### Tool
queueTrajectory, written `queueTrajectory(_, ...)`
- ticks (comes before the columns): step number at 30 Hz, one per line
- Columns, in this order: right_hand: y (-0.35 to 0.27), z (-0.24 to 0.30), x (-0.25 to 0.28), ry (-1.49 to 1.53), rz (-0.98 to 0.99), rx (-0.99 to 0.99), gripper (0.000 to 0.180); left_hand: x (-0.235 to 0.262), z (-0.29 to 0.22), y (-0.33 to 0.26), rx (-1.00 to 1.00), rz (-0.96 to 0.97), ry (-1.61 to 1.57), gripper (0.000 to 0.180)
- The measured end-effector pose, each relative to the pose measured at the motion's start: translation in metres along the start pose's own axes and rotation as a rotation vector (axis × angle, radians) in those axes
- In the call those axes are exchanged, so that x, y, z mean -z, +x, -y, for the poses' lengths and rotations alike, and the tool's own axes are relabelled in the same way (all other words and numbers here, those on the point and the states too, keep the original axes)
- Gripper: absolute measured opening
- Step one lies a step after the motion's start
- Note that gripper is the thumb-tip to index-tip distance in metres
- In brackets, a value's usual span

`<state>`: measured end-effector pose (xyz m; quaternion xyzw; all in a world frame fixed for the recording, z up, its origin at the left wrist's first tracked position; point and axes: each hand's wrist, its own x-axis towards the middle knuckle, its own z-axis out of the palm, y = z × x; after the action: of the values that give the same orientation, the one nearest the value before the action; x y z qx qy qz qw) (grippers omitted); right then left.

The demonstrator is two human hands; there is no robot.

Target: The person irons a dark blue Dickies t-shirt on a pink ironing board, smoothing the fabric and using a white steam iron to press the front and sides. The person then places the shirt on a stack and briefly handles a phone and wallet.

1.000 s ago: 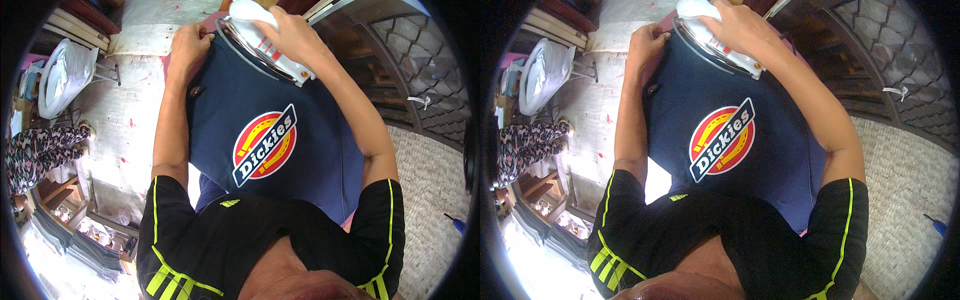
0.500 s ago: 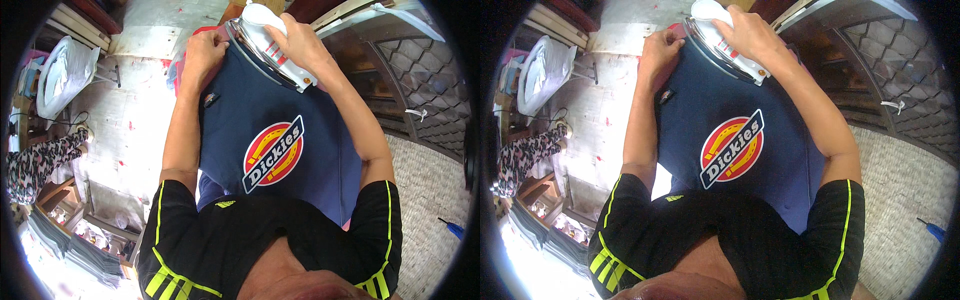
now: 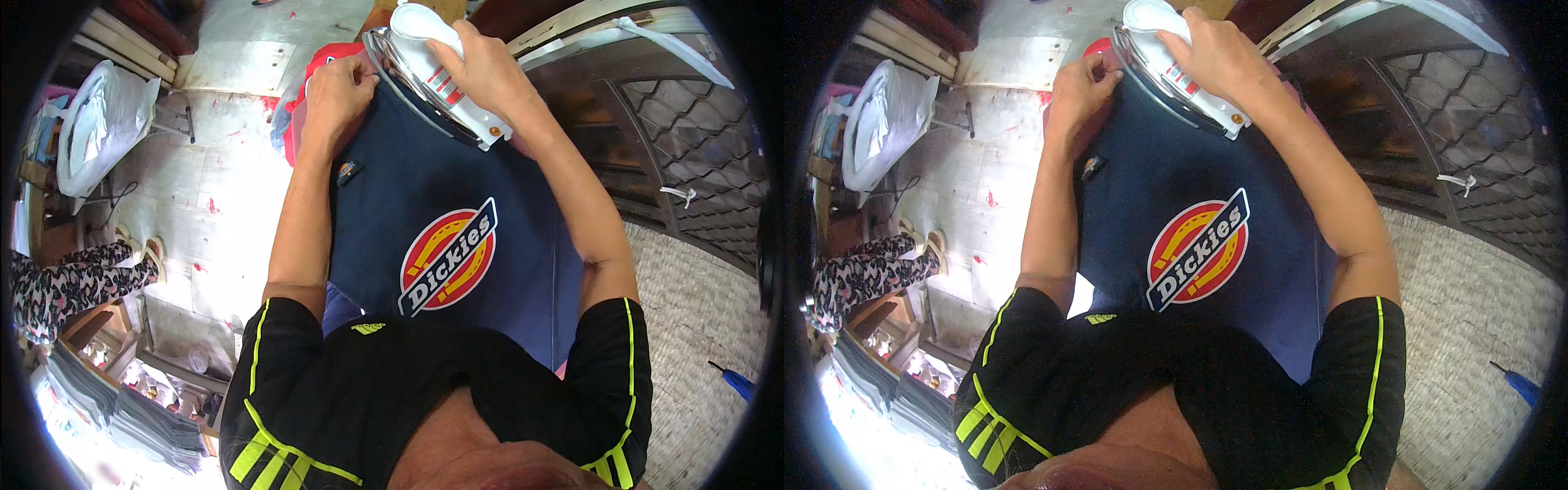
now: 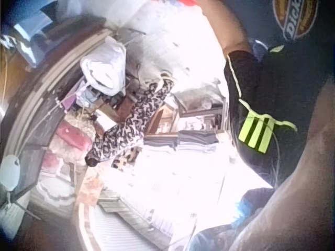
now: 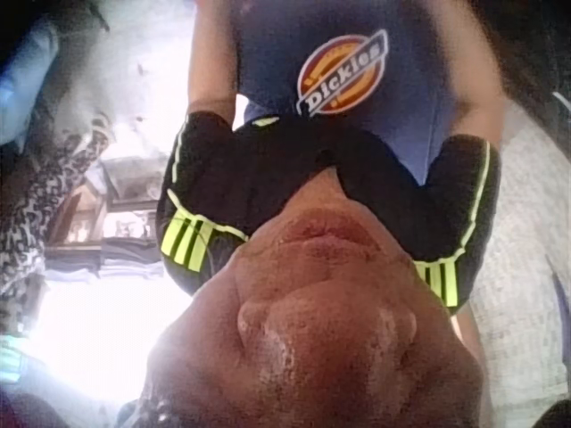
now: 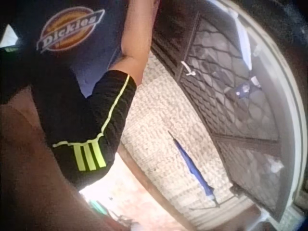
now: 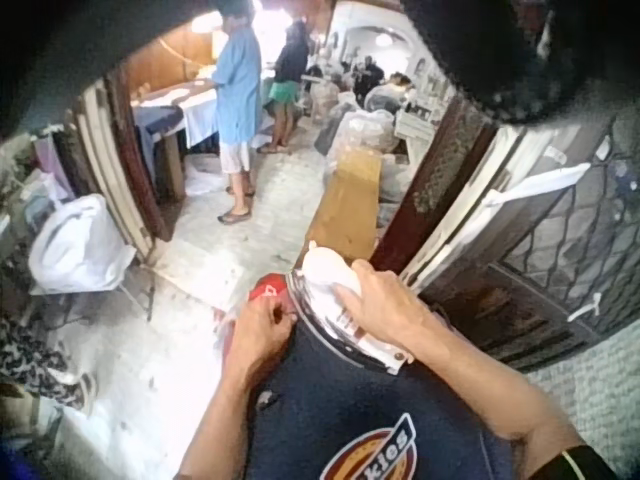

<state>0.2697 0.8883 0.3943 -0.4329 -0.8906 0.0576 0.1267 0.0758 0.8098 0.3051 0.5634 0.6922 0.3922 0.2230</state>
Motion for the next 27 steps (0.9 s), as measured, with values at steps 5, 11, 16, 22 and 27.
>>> queueTrajectory(5,-0.022,-0.007,0.016,0.001,0.123,-0.016,0.048,0.003,-0.006,-0.003,0.017,-0.011,-0.018,0.025)
queueTrajectory(11,-0.019,-0.003,0.013,0.097,0.059,0.001,0.041,-0.003,-0.002,-0.001,-0.017,-0.02,-0.047,0.024)
queueTrajectory(16,-0.015,0.007,0.028,0.164,0.137,-0.068,0.04,-0.007,0.016,0.007,-0.015,0.011,-0.006,0.02)
queueTrajectory(22,-0.049,-0.027,0.026,0.135,0.12,0.008,0.041,-0.002,0.025,0.015,-0.005,0.024,-0.048,0.018)
queueTrajectory(27,-0.073,-0.046,0.044,0.186,0.149,0.271,0.036,-0.008,0.042,0.037,0.065,0.201,-0.183,0.02)
